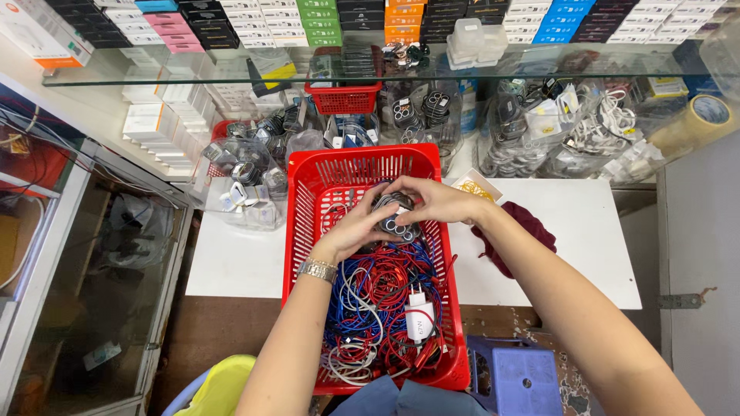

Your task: The person organizes small electronic accessories, including cameras and cables, by sorting them into red baskets and placing them on a counter. They handle items one by one, moving them from a table and a yellow basket into the red baskets.

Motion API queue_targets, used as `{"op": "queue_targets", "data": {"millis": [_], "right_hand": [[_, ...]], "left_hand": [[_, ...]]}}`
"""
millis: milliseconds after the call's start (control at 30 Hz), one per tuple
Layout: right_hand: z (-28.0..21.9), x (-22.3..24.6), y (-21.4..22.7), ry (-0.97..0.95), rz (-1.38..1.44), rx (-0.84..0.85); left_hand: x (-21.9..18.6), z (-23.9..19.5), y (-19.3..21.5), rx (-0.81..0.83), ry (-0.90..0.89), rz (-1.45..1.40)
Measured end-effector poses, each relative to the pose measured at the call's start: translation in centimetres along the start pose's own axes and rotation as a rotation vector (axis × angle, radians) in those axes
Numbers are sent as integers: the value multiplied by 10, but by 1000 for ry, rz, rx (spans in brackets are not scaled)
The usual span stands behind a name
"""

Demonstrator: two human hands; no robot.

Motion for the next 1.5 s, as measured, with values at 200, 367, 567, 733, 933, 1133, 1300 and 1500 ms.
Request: {"op": "queue_targets", "data": {"millis": [200, 367, 567, 733, 933, 1133, 1300, 1500], "right_hand": [[7, -46, 5, 20, 248, -306], [23, -100, -44, -52, 1190, -561], [15, -109, -52, -34, 1305, -619], [-22, -151, 62, 48, 358, -977], [-11, -297, 92, -373, -370, -740], [8, -334, 76, -522, -519, -681], [18, -319, 76, -509, -637, -671], [15, -329, 79, -511, -597, -687]], "left_hand": [[-4, 14, 15, -312, -334, 400], [18, 28, 16, -489, -419, 481], [22, 27, -12, -546, -689, 604], [60, 71, -2, -347, -254, -219], [65, 81, -24, -223, -55, -521], [61, 84, -27, -244, 4, -659], [60, 84, -15, -239, 29, -701], [53, 83, -18, -171, 34, -711]]}}
Point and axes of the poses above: each hand's wrist, its own z-axis towards the middle knuckle, its own y-axis out of the back of the hand, x = y × z, the point moved 9 cm from there along z, towards the middle knuckle, and after that the axes turned 2 degrees about -x, right-handed, at the moved point
